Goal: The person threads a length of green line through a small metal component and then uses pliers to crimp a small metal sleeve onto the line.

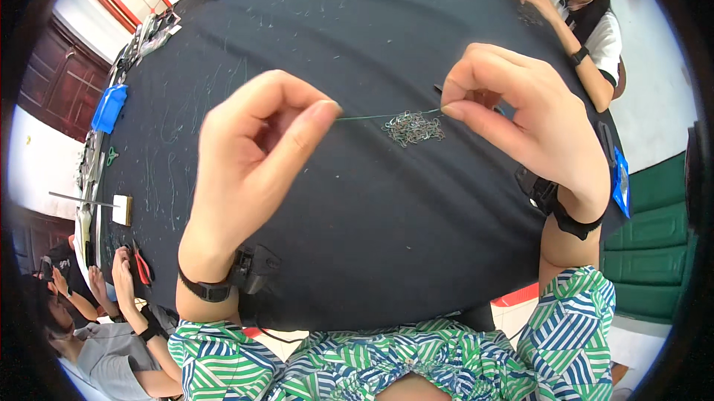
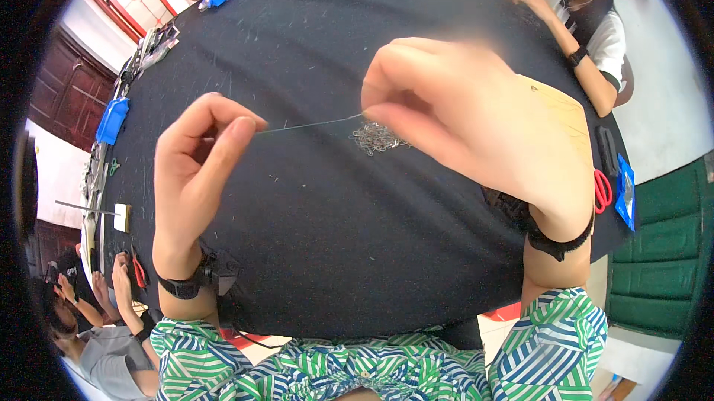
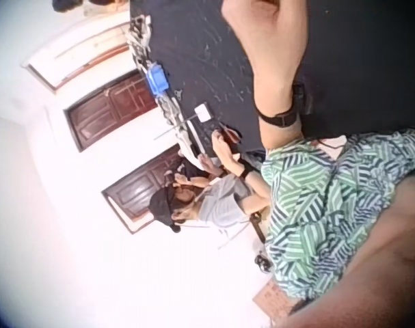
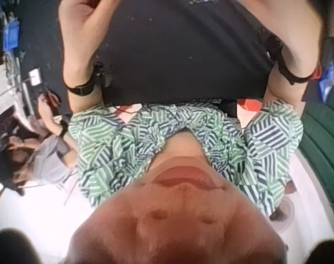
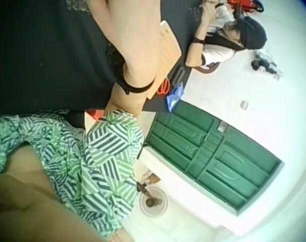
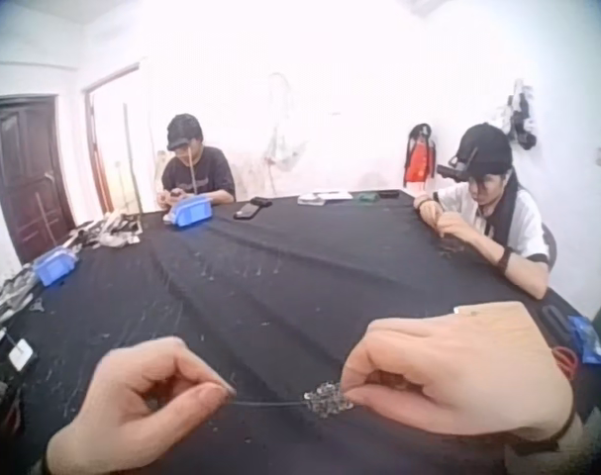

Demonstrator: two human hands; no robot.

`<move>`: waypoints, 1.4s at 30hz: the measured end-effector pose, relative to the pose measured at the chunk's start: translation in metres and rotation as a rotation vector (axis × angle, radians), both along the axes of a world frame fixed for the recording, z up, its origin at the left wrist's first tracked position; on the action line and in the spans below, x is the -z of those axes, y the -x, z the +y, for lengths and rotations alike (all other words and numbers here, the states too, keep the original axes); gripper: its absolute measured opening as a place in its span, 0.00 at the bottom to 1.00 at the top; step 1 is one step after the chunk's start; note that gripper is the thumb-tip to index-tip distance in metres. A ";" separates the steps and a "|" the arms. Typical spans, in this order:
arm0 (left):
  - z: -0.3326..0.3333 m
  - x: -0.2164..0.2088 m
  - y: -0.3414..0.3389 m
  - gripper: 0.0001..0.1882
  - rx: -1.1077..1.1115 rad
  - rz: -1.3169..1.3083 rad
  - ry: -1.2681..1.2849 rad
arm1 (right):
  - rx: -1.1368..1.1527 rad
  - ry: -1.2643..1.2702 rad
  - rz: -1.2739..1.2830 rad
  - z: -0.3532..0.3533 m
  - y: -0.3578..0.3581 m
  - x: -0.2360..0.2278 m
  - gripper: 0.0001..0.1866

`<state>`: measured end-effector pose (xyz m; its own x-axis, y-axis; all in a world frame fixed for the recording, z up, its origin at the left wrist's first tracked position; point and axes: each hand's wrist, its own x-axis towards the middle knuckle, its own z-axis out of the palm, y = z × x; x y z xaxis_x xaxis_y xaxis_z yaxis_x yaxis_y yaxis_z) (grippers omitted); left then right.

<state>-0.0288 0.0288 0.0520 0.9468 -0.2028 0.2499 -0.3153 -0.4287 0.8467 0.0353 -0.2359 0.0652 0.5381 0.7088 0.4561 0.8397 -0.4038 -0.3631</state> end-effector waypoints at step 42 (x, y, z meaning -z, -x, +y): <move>-0.036 0.067 -0.015 0.04 0.087 0.347 0.513 | -0.054 0.085 -0.006 0.019 -0.004 0.029 0.06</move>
